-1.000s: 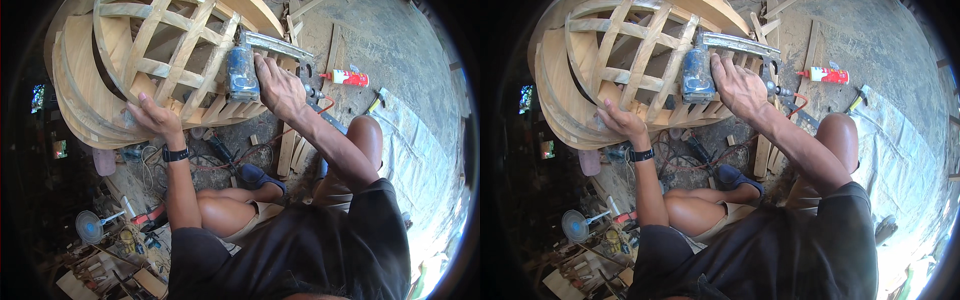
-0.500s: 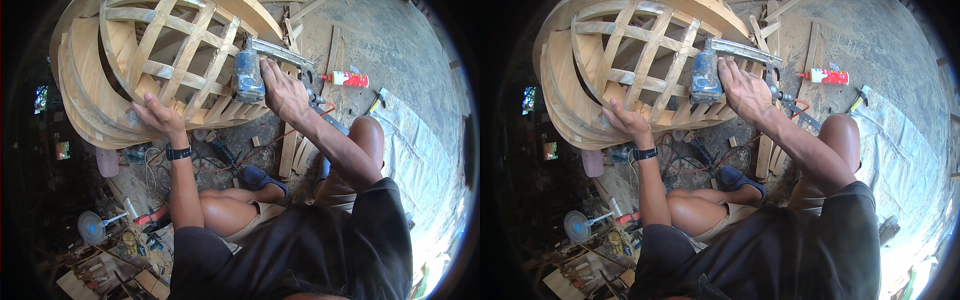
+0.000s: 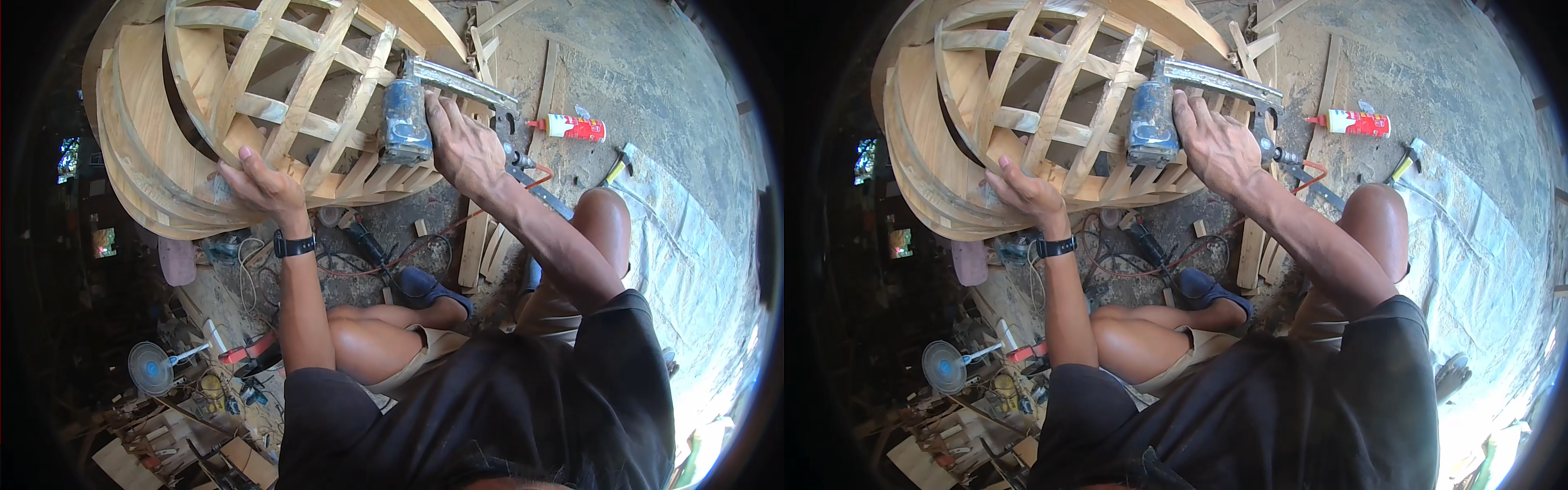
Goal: The person retrieves metal strips from a container, loads them into a staple gun, and then uses the staple gun and a power sander to assemble and smooth a curved wooden furniture frame.
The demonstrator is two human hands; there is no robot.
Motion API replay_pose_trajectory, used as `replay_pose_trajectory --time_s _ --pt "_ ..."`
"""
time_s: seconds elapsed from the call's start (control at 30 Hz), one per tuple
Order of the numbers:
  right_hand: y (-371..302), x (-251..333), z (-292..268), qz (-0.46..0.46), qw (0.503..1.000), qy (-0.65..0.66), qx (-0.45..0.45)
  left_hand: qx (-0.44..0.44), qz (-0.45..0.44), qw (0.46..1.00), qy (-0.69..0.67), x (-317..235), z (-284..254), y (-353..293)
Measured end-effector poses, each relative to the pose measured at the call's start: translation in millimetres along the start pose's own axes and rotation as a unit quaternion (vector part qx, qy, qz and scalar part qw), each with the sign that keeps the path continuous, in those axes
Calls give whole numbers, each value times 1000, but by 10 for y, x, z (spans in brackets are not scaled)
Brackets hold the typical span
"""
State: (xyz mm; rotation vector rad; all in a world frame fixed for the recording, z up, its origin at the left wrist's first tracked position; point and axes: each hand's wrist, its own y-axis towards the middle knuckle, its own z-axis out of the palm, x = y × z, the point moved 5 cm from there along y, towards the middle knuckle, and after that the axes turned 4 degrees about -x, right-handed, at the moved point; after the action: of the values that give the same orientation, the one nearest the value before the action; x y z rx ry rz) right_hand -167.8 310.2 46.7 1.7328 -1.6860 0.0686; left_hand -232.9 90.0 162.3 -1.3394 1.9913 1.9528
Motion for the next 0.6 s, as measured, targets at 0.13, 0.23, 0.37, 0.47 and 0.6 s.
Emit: replay_pose_trajectory --time_s 0.13,0.23,0.37,0.47,0.6 --pt "-87 24 -130 -6 998 33 -47 -13 -11 1000 23 118 -49 14" --pt "-65 -89 -210 16 997 68 -23 -10 -16 1000 1 132 -54 4" --pt "71 -439 -495 76 950 270 -139 4 -11 999 -48 153 7 17" --pt "133 -574 -578 135 940 301 -87 1 -27 998 -53 171 -4 3" --pt "154 -674 -721 129 917 342 -162 -7 -28 996 -79 129 27 -7"
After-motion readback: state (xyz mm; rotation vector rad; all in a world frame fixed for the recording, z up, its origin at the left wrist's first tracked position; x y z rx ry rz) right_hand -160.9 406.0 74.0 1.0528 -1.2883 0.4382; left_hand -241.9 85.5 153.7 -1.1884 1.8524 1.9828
